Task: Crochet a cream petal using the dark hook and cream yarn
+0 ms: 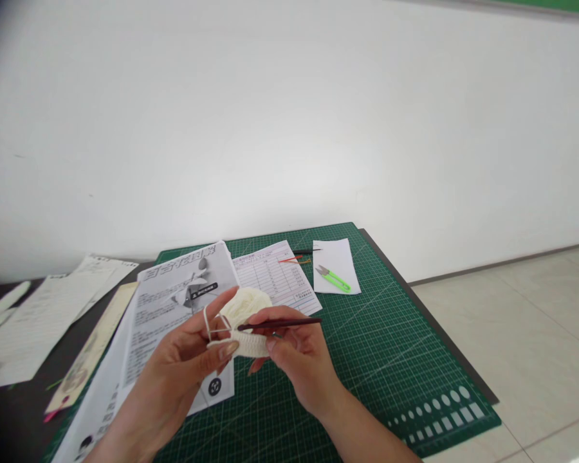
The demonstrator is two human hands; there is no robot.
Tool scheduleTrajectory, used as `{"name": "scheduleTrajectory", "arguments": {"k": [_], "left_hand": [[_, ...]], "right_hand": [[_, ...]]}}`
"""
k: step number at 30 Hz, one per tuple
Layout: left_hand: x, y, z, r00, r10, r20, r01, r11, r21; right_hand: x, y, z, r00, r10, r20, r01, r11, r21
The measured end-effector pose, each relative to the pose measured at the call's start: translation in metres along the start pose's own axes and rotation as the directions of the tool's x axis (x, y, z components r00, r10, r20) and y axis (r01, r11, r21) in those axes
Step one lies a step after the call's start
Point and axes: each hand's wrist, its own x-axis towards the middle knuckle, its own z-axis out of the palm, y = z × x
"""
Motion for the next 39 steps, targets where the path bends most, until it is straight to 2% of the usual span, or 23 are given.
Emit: {"name": "scheduleTrajectory", "arguments": {"k": [13,27,39], "left_hand": [[-0.0009,0.0024,0.0007,1.000,-0.002,0.010,0.003,1.000,-0.025],[-0.0029,0.0052,0.0044,0.998,0.016,-0.055,-0.017,1.000,-0.014],[-0.0024,0.0055,0.0038,0.998,0.017,-0.066,-0.017,1.000,0.002]], "right_hand": [[-0.0001,-0.0003,0.0011,1.000,-0.015,0.009,0.015,1.000,0.005],[-0.0024,-0.0025,0.0028,1.000,-0.012,-0.015,0.010,0.996,-0.088],[-0.0014,-0.0025,0.0043,0.998,0.045,-0.038,-0.048,0.997,-0.059]]}}
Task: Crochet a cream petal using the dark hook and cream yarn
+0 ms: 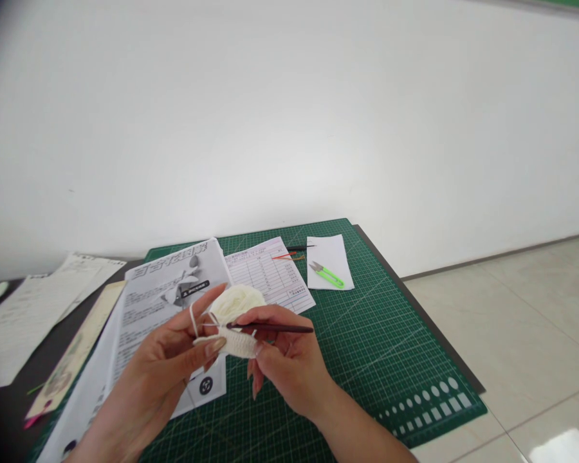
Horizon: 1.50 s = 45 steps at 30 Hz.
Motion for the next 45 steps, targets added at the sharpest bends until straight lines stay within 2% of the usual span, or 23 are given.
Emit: {"name": "scheduleTrajectory", "arguments": {"k": [10,19,30,45], "left_hand": [[0.0001,0.0001,-0.0012,0.999,-0.017,0.028,0.017,1.000,-0.016],[0.0023,-0.0030,-0.0056,0.999,-0.024,0.029,0.024,1.000,0.003],[0.0025,-0.0038,-0.0078,0.999,-0.036,0.037,0.036,0.999,0.002],[0.0015,-0.0027,-0.0059,0.999,-0.012,0.031,0.012,1.000,0.026]], "right_hand": [[-0.0002,-0.0013,-0.0004,1.000,0.018,0.026,-0.019,0.999,0.041],[0.0014,0.0010,0.0013,0.998,-0.018,0.052,0.015,0.998,0.064],[0.0020,-0.0022,0.0033,0.999,0.004,0.042,-0.004,1.000,0.000],[0.0003,-0.0013,0.0042,0.998,-0.051,0.040,0.052,0.998,-0.024]]}}
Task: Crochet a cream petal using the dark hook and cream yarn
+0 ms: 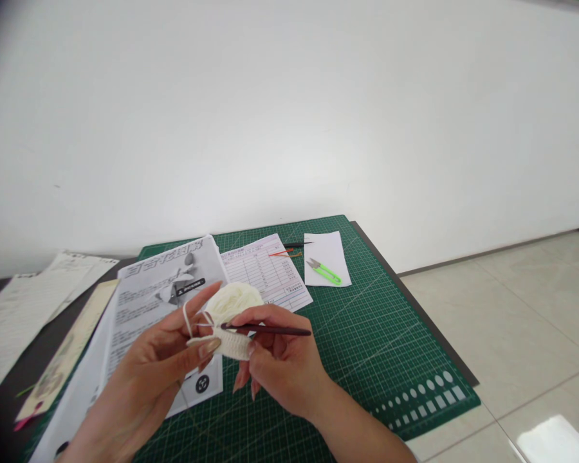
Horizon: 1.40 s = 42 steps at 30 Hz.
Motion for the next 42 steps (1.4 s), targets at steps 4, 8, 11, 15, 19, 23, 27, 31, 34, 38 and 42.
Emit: {"name": "scheduleTrajectory", "arguments": {"k": [4,8,11,15,19,23,27,31,34,38,42], "left_hand": [[0.0002,0.0002,0.0001,1.000,0.005,-0.009,-0.005,1.000,0.002],[0.0003,0.0005,-0.0001,1.000,0.014,-0.021,-0.014,1.000,0.005],[-0.0004,0.0009,0.0000,1.000,0.007,-0.018,-0.007,1.000,0.007],[-0.0015,0.0020,0.0013,1.000,0.000,-0.024,0.001,1.000,0.005],[-0.0022,0.0033,0.0029,1.000,0.005,-0.030,-0.004,1.000,0.007],[-0.0021,0.0038,0.0032,0.999,0.004,-0.032,-0.004,1.000,0.005],[-0.0019,0.0037,0.0031,0.999,0.009,-0.032,-0.009,1.000,0.011],[-0.0021,0.0031,0.0029,0.999,0.021,-0.030,-0.021,1.000,0.023],[-0.0019,0.0020,0.0022,1.000,0.018,-0.022,-0.018,1.000,0.014],[-0.0015,0.0010,0.0017,1.000,0.016,-0.017,-0.015,1.000,0.016],[-0.0020,0.0017,0.0031,0.999,0.021,-0.027,-0.020,1.000,0.017]], "right_hand": [[-0.0015,0.0005,0.0000,1.000,-0.021,0.009,0.021,1.000,-0.009],[-0.0030,-0.0011,0.0006,0.999,-0.034,0.027,0.035,0.999,-0.024],[-0.0037,-0.0009,0.0002,0.998,-0.051,0.036,0.053,0.998,-0.032],[-0.0046,0.0019,-0.0008,0.997,-0.069,0.022,0.071,0.995,-0.073],[-0.0056,0.0030,-0.0004,0.997,-0.072,-0.007,0.071,0.992,-0.103],[-0.0061,0.0023,-0.0004,0.999,-0.049,-0.020,0.046,0.991,-0.127],[-0.0053,0.0019,-0.0004,0.998,-0.062,-0.011,0.061,0.991,-0.121],[-0.0047,0.0011,0.0002,0.997,-0.071,-0.017,0.068,0.992,-0.108],[-0.0051,0.0010,0.0002,0.997,-0.068,-0.025,0.065,0.991,-0.117],[-0.0054,0.0013,0.0000,0.997,-0.070,-0.034,0.064,0.987,-0.145],[-0.0051,0.0004,0.0003,0.996,-0.074,-0.039,0.067,0.986,-0.154]]}}
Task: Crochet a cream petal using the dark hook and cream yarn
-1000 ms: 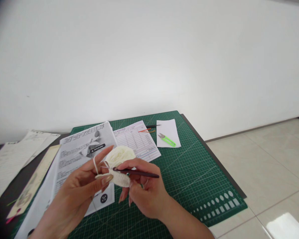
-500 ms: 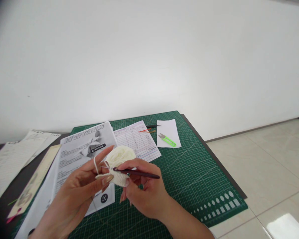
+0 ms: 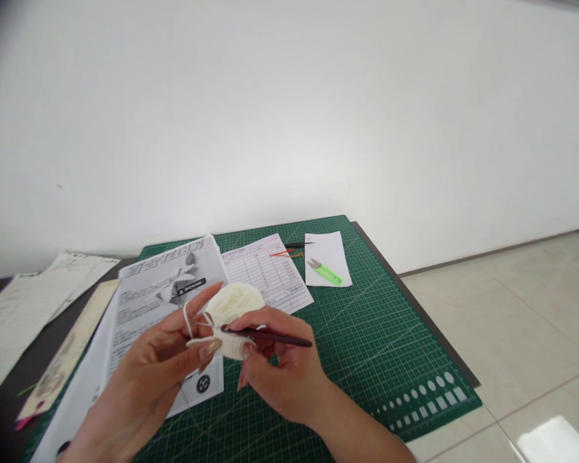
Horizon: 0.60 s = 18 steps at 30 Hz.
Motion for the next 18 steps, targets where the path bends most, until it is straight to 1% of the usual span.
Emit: {"name": "scheduleTrajectory", "arguments": {"k": [3,8,15,18], "left_hand": [[-0.0006,0.0008,0.0014,1.000,0.010,-0.006,-0.010,1.000,-0.004],[-0.0016,0.0018,0.0020,1.000,-0.011,-0.010,0.011,1.000,-0.011],[-0.0011,0.0007,0.0012,0.999,-0.034,0.025,0.035,0.999,-0.038],[-0.0009,0.0004,0.0016,0.999,-0.033,0.028,0.034,0.999,-0.022]], "right_hand": [[0.0004,-0.0011,0.0000,1.000,-0.013,0.005,0.013,1.000,-0.002],[0.0002,0.0001,-0.0015,1.000,-0.021,0.007,0.021,0.999,-0.041],[-0.0009,0.0028,-0.0040,1.000,-0.026,0.004,0.026,0.998,-0.060],[-0.0007,0.0029,-0.0047,1.000,-0.024,0.009,0.025,0.997,-0.072]]}}
